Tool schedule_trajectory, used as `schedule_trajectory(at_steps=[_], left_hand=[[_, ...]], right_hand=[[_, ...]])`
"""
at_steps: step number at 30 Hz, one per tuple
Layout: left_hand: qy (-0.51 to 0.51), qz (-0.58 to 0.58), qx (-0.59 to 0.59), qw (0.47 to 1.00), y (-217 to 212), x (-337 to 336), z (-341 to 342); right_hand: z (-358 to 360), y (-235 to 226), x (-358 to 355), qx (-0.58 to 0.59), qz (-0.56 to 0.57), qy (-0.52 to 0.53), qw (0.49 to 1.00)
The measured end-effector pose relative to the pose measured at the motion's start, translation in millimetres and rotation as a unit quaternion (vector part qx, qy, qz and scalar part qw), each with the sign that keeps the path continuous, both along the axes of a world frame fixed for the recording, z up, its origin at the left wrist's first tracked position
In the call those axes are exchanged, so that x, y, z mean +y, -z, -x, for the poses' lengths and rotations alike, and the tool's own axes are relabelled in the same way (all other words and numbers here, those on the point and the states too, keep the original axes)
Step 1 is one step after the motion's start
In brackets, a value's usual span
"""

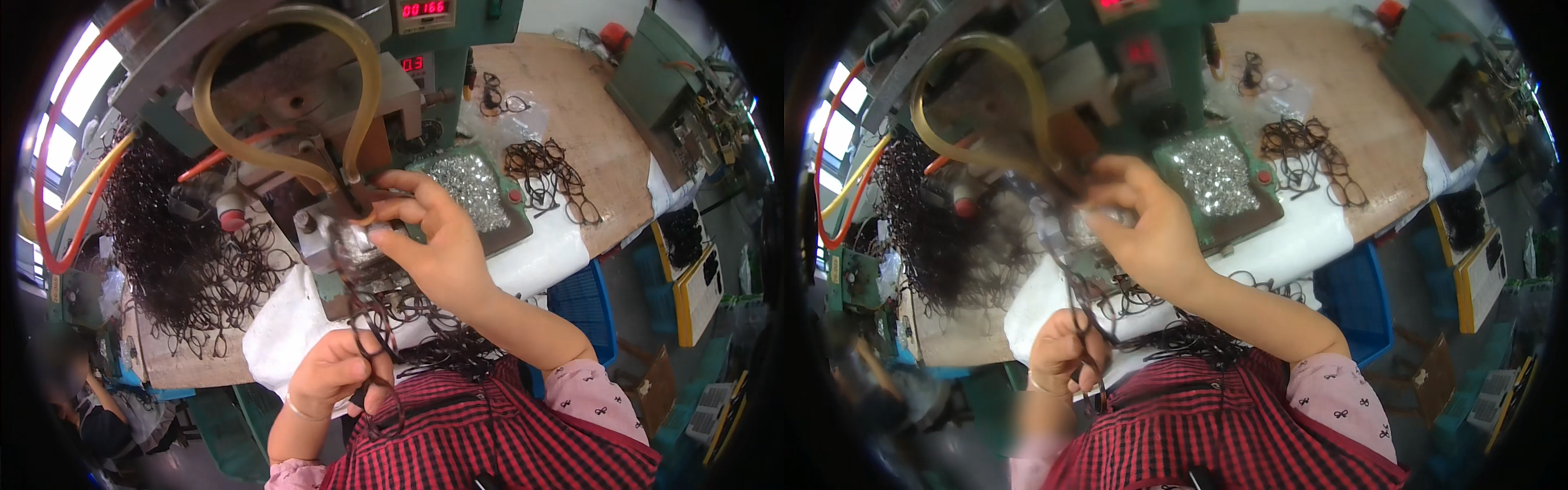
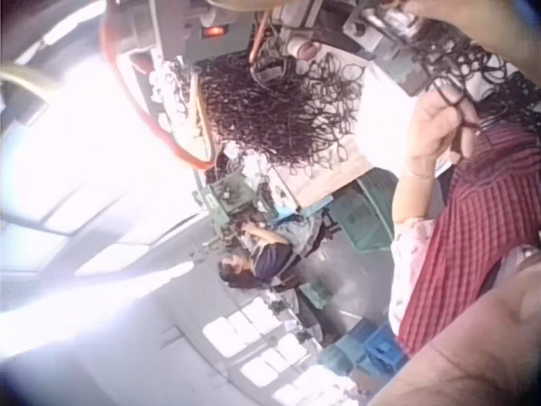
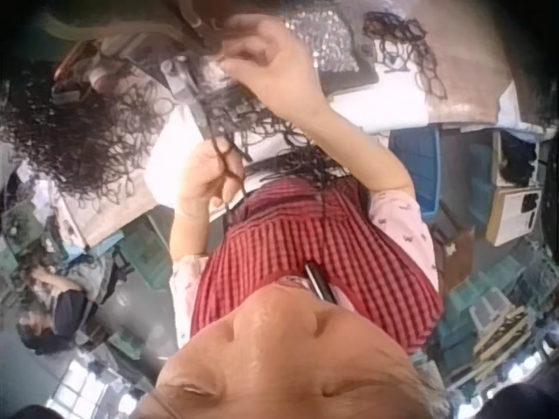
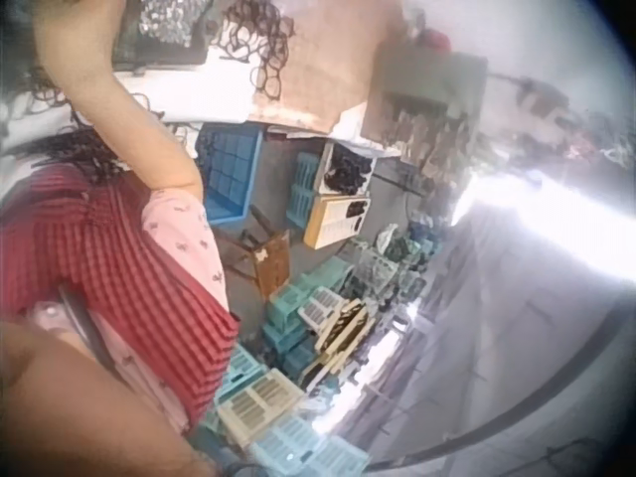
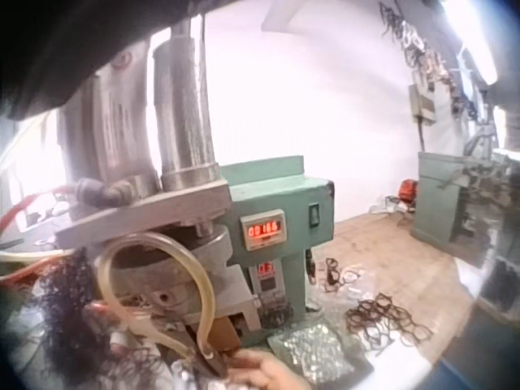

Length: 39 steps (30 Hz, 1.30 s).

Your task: The person repeatedly picks up eyeglass frames and small transparent components from a tray, places them into a press machine, and removes the assembled units. The person handles the frames and components by hand throughout the process.

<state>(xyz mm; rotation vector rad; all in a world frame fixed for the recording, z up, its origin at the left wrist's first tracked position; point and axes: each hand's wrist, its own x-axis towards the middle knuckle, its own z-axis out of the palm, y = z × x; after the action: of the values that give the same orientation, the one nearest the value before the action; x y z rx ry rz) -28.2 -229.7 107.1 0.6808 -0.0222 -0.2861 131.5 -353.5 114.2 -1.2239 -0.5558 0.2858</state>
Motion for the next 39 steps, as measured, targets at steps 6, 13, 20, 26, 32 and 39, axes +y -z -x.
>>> schedule_trajectory(at_steps=[6,13,20,26,32,39], left_hand=[[-0.066,-0.161,0.112,0.978,-38.7,-22.2,-36.1],[-0.283,-0.352,-0.095,0.887,-15.3,-36.6,-18.2],[-0.56,-0.664,-0.174,0.464,-66.1,18.8,-34.9],[-0.566,-0.293,-0.242,0.731,-50.8,32.1,-50.9],[-0.024,-0.122,0.13,0.984,-48.6,-15.8,0.3],[-0.111,-0.172,0.176,0.963,-26.7,-29.3,-54.1]], right_hand=[[-45.8,32.4,-40.9,-0.329,0.273,0.192,0.883],[-33.8,15.3,-39.5,-0.37,0.202,0.178,0.889],[-25.6,16.5,2.3,-0.243,0.101,0.082,0.961],[-21.4,16.9,-1.2,-0.225,0.095,0.049,0.969],[-22.4,28.6,-94.1,-0.347,0.354,0.166,0.852],[-46.4,97.6,-96.6,-0.396,0.43,0.346,0.733]])
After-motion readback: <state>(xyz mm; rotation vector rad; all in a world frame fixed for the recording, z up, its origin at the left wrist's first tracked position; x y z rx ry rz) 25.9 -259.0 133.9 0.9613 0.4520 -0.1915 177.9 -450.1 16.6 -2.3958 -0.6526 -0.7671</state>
